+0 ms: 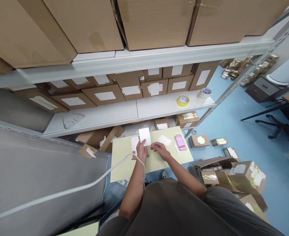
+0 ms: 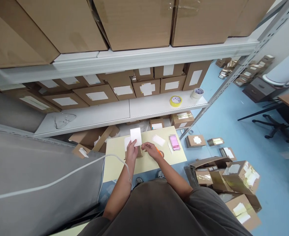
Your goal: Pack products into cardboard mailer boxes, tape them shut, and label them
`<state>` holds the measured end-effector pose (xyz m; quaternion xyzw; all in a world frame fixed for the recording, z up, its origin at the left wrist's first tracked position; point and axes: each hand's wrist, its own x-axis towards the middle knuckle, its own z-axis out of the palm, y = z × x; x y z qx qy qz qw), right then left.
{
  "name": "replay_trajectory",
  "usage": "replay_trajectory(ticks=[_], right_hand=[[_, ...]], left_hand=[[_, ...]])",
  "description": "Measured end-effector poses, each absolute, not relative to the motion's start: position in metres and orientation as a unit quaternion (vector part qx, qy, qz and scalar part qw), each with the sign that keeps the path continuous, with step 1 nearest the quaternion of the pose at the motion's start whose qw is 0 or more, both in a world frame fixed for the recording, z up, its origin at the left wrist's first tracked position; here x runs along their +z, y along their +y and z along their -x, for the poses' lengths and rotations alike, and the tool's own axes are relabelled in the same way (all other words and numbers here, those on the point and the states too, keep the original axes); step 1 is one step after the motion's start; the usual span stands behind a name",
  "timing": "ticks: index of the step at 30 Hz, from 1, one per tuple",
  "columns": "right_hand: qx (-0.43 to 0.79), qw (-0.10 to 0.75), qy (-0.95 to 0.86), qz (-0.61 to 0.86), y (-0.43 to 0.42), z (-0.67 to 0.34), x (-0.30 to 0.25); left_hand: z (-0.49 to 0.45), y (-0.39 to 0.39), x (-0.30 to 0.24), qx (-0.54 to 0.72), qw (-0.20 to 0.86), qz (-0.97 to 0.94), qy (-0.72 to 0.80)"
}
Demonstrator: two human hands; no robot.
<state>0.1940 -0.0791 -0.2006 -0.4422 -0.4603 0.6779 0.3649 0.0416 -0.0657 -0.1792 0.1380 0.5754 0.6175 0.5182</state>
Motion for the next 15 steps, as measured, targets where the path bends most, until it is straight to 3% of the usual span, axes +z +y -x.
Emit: replay_trajectory(ticks=[12,15], right_hand=[[0.663,0.397,-0.476,0.42,-0.071,-0.195,-0.181],[0.659,0.402,-0.484,0.413,-0.07,-0.196,-0.178]], left_hand=[[-0.056,-0.068,-0.159,0.656,0.505,-0.126,0.546],[-0.048,-0.075,-0.155,0.654,0.443,-0.122,0.601]])
